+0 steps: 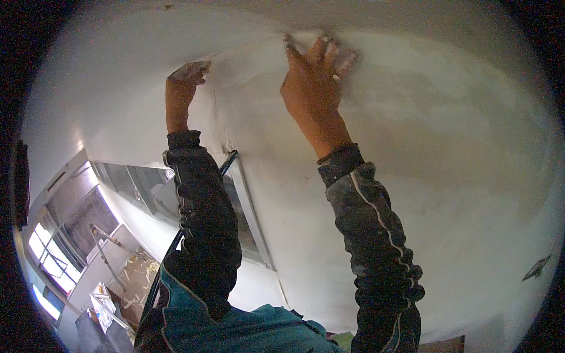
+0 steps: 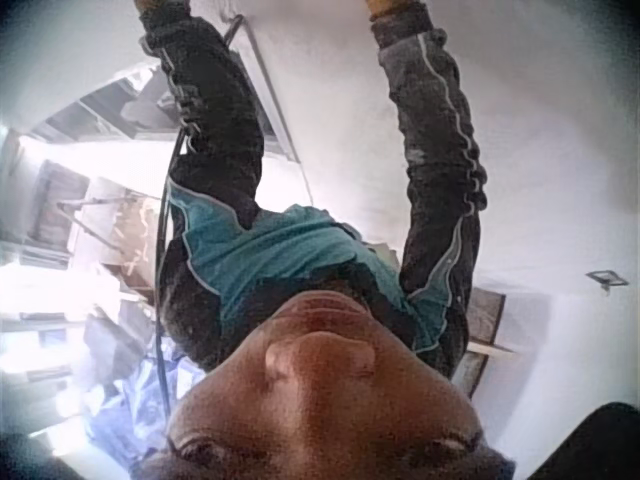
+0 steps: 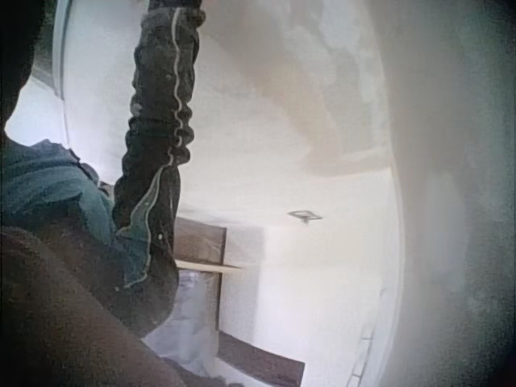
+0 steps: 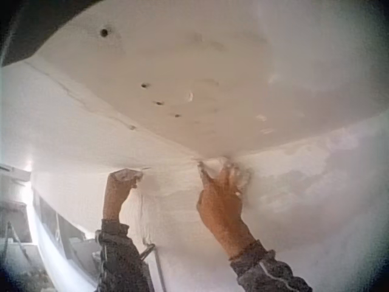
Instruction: The person rubs a wall and ceiling joint by hand, scoops plaster onto a spatula, and applies it to the joint using a putty knife. The person then smooths the plaster along the corner using a plastic spreader.
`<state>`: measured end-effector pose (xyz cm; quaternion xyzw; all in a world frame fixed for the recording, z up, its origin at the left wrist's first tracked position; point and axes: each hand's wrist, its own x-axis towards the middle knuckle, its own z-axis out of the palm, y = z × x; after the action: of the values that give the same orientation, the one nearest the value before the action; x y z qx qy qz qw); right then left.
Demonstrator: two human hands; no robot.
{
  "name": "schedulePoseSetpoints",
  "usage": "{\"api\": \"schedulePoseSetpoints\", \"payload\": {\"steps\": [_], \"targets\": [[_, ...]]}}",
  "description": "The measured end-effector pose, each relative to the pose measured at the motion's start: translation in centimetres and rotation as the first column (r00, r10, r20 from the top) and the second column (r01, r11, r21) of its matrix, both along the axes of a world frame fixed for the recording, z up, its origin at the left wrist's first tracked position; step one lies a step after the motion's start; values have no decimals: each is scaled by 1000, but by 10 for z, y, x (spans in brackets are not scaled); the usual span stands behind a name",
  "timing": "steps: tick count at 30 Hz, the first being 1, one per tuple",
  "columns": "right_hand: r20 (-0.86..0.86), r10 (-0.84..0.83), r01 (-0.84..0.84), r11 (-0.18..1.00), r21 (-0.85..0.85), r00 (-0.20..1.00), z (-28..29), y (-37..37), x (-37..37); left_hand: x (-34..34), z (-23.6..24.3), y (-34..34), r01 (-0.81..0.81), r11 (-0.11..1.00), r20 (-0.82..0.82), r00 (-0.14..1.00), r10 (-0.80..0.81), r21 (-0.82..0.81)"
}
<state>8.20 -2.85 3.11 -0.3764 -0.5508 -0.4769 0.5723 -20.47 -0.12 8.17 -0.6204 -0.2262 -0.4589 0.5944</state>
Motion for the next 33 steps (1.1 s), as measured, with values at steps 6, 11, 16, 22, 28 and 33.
{"api": "schedulePoseSetpoints", "payload": {"steps": [6, 11, 16, 22, 28, 33], "targets": [[-2, -33, 33, 998, -62, 999, -3, -2, -2, 3, -14, 9, 721, 672, 758, 530, -381, -167], [6, -29, 29, 996, -83, 1000, -3, -9, -10, -14, -18, 26, 517, 848, 726, 537, -430, 120], [-23, -1, -1, 999, -53, 1000, -2, -3, -8, 9, -25, 35, 260, 948, 834, 470, -289, 183], [-60, -15, 15, 1000, -6, 998, 2, 8, -3, 114, -39, -20, -182, 938, 877, 441, -192, 297], [-67, 100, -96, 993, 65, 993, 2, -2, -1, 167, -50, -27, 643, 760, 263, 721, -642, 92], [-54, 231, -223, 968, 118, 971, 3, 1, 5, 168, -38, 11, 586, 809, 162, 804, -572, -49]]}}
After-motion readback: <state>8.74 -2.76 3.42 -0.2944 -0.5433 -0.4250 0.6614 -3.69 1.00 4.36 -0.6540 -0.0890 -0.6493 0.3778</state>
